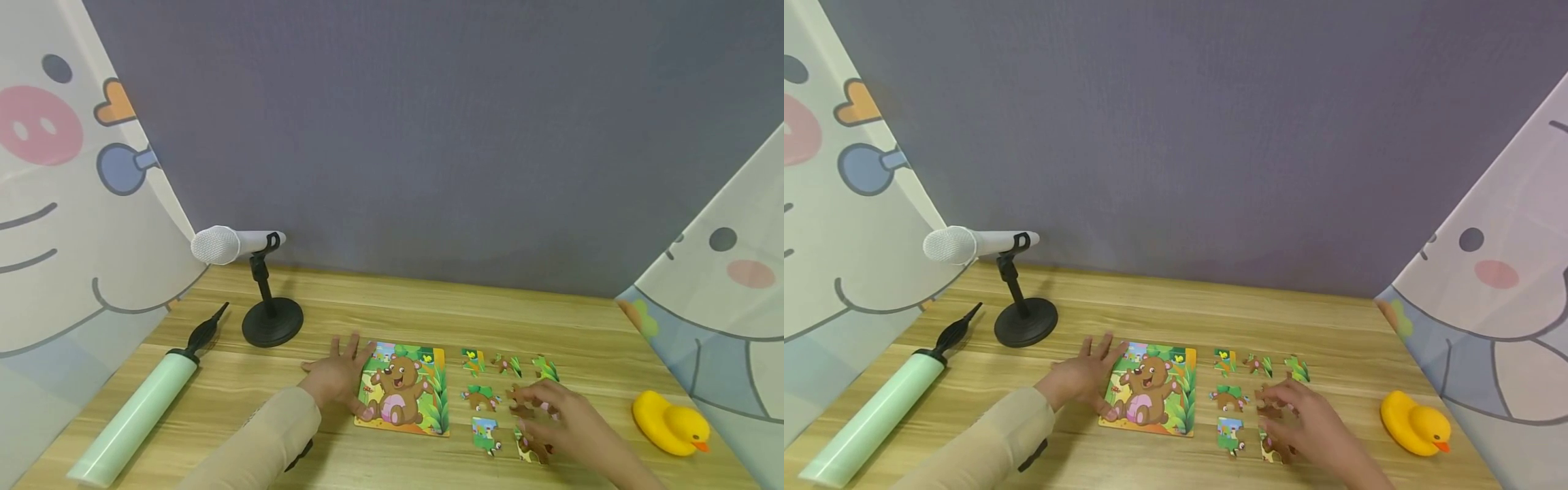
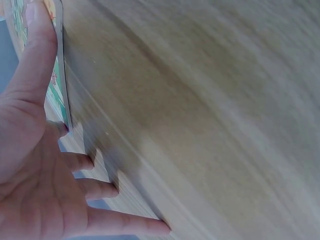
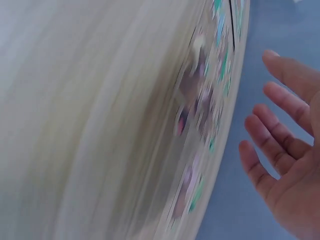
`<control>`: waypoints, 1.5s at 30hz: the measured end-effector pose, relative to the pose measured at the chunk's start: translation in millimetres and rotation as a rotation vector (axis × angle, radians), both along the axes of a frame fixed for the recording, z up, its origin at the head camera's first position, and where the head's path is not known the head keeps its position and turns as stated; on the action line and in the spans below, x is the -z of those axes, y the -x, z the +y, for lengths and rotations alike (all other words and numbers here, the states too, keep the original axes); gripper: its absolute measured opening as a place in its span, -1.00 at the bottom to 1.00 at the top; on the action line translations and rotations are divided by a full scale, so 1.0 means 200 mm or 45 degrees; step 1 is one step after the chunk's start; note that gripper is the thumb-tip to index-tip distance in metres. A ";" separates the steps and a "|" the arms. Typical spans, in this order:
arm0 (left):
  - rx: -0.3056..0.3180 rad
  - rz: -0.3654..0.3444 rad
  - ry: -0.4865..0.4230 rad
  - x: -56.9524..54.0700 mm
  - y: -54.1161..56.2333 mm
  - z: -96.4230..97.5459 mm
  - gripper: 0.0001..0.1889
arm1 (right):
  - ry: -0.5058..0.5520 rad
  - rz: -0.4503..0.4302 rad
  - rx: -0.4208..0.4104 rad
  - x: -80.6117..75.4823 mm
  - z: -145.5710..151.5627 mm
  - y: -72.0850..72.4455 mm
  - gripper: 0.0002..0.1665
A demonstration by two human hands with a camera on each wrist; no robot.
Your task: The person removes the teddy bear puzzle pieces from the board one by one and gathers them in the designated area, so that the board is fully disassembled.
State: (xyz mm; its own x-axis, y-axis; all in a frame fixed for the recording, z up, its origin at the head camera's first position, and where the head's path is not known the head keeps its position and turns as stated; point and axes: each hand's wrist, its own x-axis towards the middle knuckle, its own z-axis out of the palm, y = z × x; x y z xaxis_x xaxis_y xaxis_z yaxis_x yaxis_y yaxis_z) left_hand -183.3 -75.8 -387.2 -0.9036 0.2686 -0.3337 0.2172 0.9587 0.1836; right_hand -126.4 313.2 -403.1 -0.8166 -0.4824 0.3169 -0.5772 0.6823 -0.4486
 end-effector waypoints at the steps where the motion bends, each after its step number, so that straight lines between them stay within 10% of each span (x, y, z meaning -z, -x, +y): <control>1: -0.002 -0.001 -0.001 0.00 0.00 0.00 0.31 | 0.017 -0.008 0.002 -0.01 -0.03 0.01 -0.62; 9: -0.006 -0.006 0.030 0.00 0.00 0.00 0.32 | 0.171 -0.317 0.053 -0.06 -0.26 0.04 -0.58; 20: -0.007 -0.002 0.054 0.00 0.00 0.01 0.32 | 0.228 -0.474 -0.029 -0.06 -0.56 0.09 -0.50; 45: -0.012 -0.011 0.056 0.01 0.01 0.01 0.34 | -0.237 -0.168 -0.034 0.02 -0.99 0.12 -0.51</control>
State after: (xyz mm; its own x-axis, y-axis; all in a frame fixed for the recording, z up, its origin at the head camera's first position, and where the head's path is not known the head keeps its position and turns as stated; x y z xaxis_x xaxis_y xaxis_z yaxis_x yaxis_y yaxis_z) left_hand -185.1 -74.8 -388.2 -0.9030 0.2452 -0.3528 0.2069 0.9679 0.1430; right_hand -149.8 115.4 -406.8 -0.8313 -0.5446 0.1114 -0.5407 0.7458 -0.3892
